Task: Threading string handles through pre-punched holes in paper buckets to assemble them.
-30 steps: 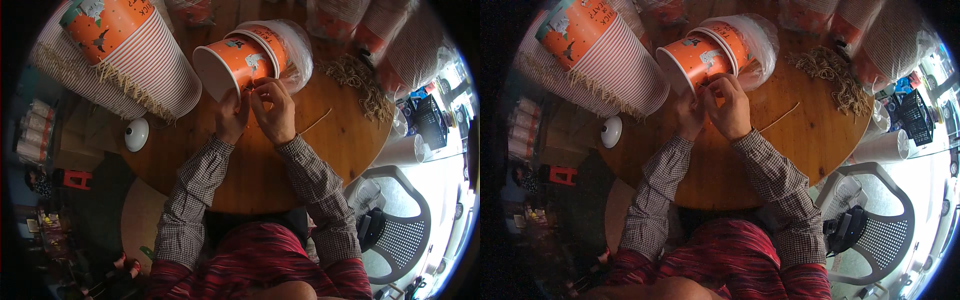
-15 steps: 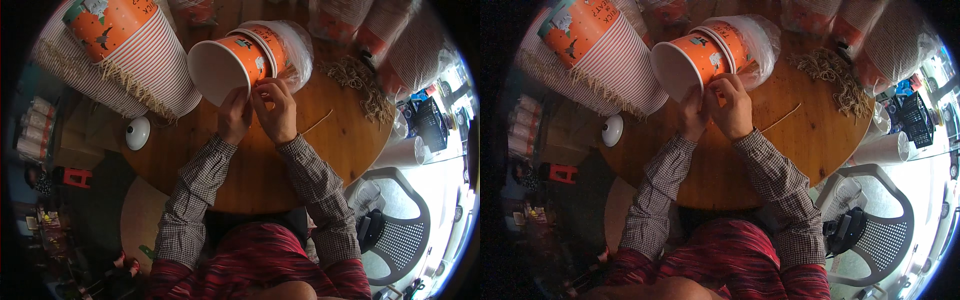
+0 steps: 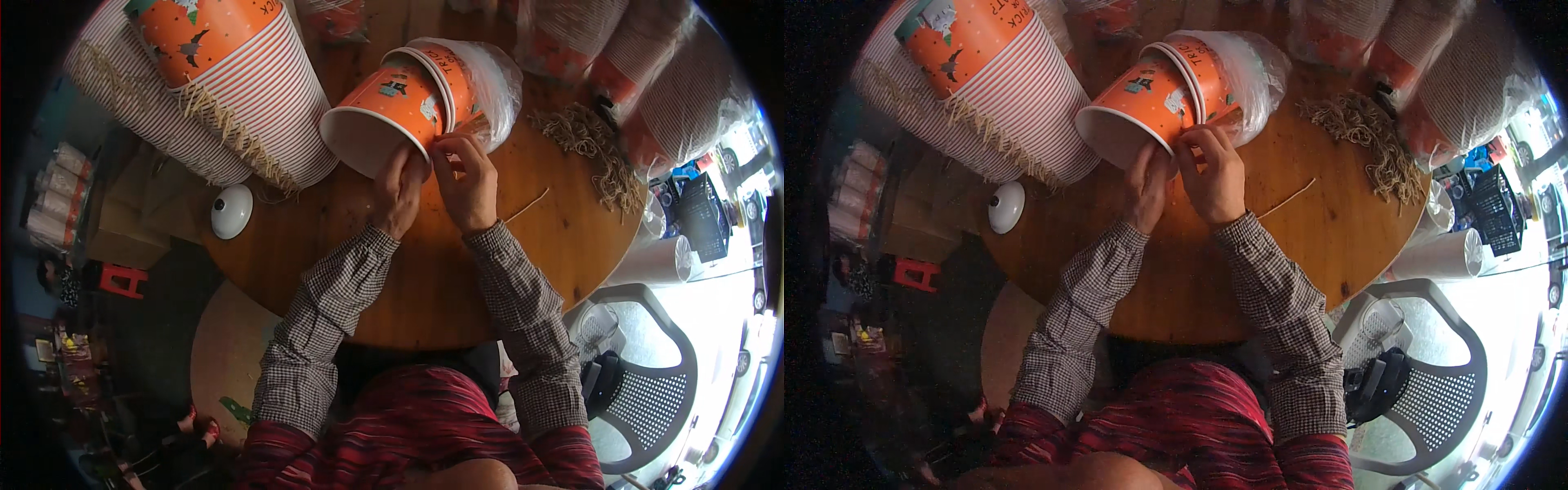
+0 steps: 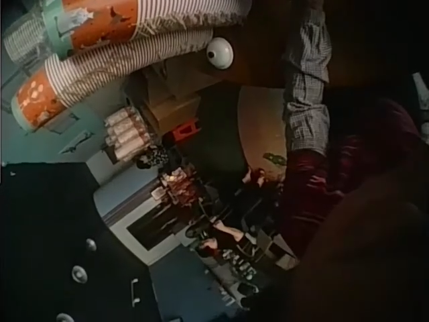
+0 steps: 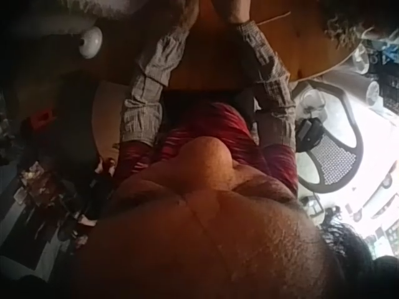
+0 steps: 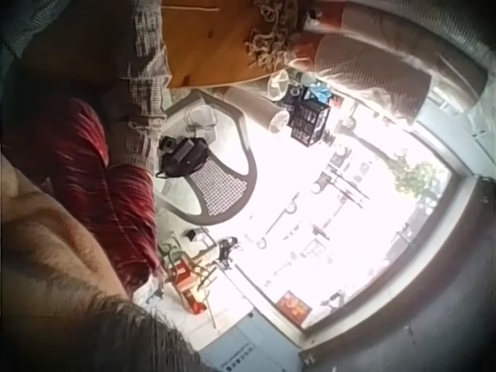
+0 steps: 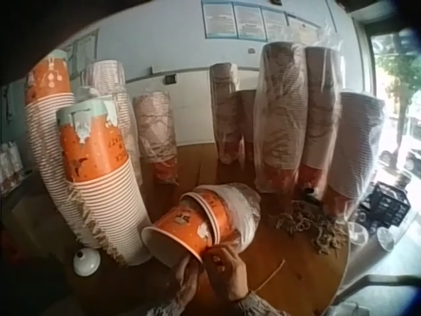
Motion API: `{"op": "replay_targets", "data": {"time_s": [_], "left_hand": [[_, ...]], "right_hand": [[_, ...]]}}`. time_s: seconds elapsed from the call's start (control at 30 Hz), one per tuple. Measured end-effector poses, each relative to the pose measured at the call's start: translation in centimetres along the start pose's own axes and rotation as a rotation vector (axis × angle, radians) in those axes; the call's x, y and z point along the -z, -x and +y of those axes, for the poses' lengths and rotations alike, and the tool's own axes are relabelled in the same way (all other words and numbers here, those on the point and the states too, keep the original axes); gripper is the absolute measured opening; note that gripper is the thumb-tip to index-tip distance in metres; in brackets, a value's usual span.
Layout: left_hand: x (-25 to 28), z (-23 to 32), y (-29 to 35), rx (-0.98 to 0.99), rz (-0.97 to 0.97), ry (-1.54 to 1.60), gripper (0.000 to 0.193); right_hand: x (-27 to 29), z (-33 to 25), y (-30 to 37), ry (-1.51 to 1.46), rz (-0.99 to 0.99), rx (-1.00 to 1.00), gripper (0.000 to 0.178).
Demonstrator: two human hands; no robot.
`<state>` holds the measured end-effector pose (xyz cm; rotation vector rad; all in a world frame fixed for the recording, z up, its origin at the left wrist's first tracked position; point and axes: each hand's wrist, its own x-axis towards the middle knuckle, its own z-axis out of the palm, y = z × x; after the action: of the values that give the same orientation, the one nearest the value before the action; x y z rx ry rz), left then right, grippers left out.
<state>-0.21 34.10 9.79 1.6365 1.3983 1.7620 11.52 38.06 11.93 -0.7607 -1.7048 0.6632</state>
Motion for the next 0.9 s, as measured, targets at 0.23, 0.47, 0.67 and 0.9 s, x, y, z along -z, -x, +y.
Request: {"op": "replay_targets", "data": {"time_s": [0.23,0.47,0.67,0.9], "left_hand": [[-0.3,-0.5,-0.1,-0.059,0.122,0.004,0.01],[-0.4,-1.6,0.0,-0.094,0.103,-0.012,0.01],[-0.5,-1.0,-0.1,0.016,0.067,-0.04,0.009],[0.0,-0.9,-0.3,0.02,0.076,-0.073,0.011]], "right_hand": [[-0.2,0.2,0.1,0.017,-0.013,0.007,0.009],[-0.2,0.1,0.1,0.012,-0.007,-0.017,0.008],[-0.1,0.6,0.1,0.0,0.003,0.009,0.008],[-0.3,0.3,0.2,-0.002,-0.02,0.012,0.008]]}}
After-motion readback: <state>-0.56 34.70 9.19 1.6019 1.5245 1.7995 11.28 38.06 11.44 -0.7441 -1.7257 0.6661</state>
